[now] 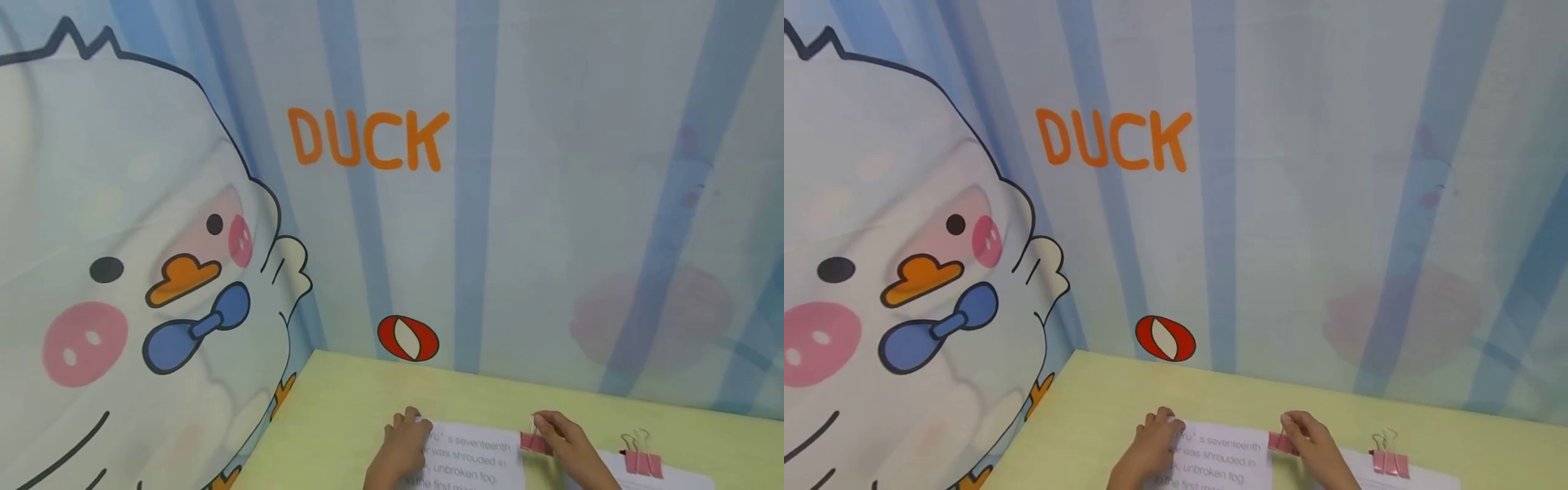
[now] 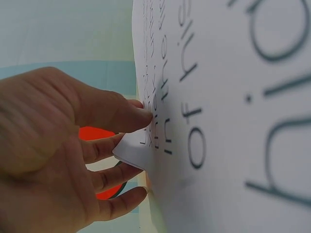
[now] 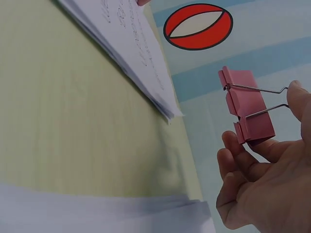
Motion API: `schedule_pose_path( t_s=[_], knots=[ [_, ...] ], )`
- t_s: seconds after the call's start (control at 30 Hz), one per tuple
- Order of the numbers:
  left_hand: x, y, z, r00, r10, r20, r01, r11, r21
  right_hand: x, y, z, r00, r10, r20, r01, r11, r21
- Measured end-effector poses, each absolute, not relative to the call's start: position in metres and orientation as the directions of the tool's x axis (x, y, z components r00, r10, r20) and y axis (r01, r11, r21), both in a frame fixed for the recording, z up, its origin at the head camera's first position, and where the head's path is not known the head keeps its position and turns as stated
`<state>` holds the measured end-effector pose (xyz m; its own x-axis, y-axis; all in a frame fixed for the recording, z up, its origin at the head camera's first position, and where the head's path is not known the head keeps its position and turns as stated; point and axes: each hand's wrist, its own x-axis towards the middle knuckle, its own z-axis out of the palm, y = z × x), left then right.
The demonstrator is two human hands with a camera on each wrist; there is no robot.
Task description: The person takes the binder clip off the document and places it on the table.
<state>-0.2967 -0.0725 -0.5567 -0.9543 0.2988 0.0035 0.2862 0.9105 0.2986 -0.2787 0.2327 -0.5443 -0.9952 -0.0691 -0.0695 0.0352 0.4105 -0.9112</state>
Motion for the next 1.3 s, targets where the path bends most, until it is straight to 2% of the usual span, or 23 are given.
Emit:
schedule_pose_path(
  t_s=[0.17, 0.4, 0.63, 0.7, 0.83, 0.9, 0.97, 1.13, 1.3],
  knots=[
    [-0.296, -0.073, -0.556, -0.955, 0.298, -0.003, 0.285, 0.917, 0.279, -0.273, 0.238, -0.551, -0.993, -0.041, -0.115, 0.087, 0.425, -0.901],
    [-0.295, -0.070, -0.557, -0.957, 0.288, -0.015, 0.272, 0.918, 0.287, -0.272, 0.246, -0.564, -0.990, -0.047, -0.131, 0.098, 0.436, -0.895],
    [-0.295, -0.071, -0.558, -0.962, 0.273, -0.034, 0.253, 0.927, 0.276, -0.272, 0.247, -0.577, -0.984, -0.111, -0.141, 0.083, 0.420, -0.904],
    [-0.295, -0.071, -0.558, -0.960, 0.279, -0.018, 0.264, 0.926, 0.272, -0.273, 0.249, -0.578, -0.979, -0.167, -0.121, 0.046, 0.393, -0.919],
    [-0.296, -0.071, -0.558, -0.957, 0.292, 0.010, 0.283, 0.918, 0.277, -0.275, 0.255, -0.580, -0.944, -0.329, 0.032, -0.150, 0.342, -0.928],
    [-0.296, -0.071, -0.557, -0.954, 0.299, 0.016, 0.291, 0.913, 0.287, -0.274, 0.255, -0.581, -0.930, -0.355, 0.092, -0.220, 0.340, -0.914],
    [-0.296, -0.071, -0.556, -0.954, 0.300, 0.018, 0.292, 0.908, 0.302, -0.272, 0.252, -0.580, -0.950, -0.299, 0.087, -0.206, 0.397, -0.894],
    [-0.294, -0.073, -0.554, -0.952, 0.304, 0.021, 0.294, 0.900, 0.322, -0.266, 0.243, -0.578, -0.993, -0.108, -0.054, -0.007, 0.499, -0.866],
    [-0.292, -0.074, -0.556, -0.950, 0.311, 0.006, 0.294, 0.891, 0.346, -0.260, 0.241, -0.578, -0.995, -0.084, -0.056, 0.005, 0.509, -0.861]
  ],
)
